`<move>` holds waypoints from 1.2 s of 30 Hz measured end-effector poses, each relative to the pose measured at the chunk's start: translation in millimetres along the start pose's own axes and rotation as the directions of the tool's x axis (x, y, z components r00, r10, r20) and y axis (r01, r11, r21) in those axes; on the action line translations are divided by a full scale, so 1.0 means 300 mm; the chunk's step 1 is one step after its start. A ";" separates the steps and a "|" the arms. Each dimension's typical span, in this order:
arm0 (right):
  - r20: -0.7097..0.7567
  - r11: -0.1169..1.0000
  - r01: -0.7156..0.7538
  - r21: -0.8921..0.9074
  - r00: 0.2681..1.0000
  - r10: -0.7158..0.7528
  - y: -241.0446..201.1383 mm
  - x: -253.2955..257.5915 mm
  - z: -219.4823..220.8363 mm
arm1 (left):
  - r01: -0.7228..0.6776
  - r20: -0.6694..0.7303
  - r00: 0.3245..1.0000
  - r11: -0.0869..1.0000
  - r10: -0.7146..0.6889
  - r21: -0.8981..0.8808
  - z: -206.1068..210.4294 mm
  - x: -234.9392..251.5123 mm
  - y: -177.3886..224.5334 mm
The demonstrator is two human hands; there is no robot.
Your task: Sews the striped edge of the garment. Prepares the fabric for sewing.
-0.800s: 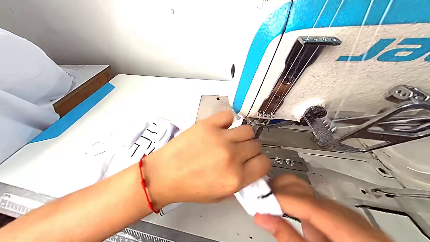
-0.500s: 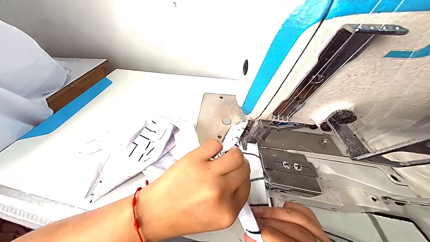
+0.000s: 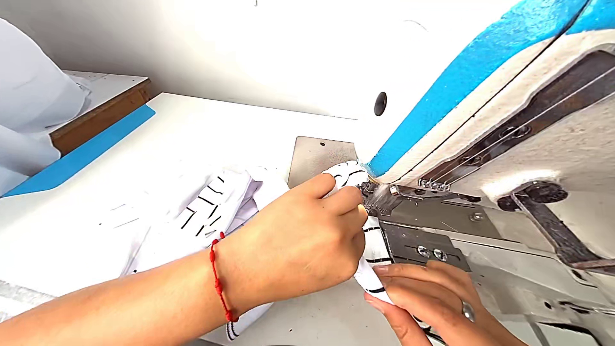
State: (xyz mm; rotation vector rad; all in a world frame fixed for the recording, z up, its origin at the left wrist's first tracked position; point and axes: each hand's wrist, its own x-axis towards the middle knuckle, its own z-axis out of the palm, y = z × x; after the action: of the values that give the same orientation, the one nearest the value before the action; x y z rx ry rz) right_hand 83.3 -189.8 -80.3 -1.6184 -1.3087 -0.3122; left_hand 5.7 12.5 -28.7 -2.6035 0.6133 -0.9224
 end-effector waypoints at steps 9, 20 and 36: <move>-0.070 0.993 -0.053 -0.101 0.996 0.046 0.001 0.035 0.029 | 0.015 0.010 1.000 1.000 -0.015 0.019 0.032 0.019 -0.042; -0.064 0.827 -0.135 -0.545 0.991 0.119 0.177 0.194 -0.145 | 0.032 0.064 0.997 0.993 -0.039 0.114 0.024 0.033 -0.016; 0.167 0.828 -0.050 -0.558 0.971 0.171 0.376 0.252 -0.172 | 0.080 -0.030 0.996 0.981 -0.087 -0.176 0.300 0.089 -0.404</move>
State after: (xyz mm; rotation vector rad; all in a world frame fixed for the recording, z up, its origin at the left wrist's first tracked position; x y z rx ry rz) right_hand 226.9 -177.7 -61.3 -2.2618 -1.3469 -0.4903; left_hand 118.0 116.6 -30.9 -2.7922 0.6249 -0.9866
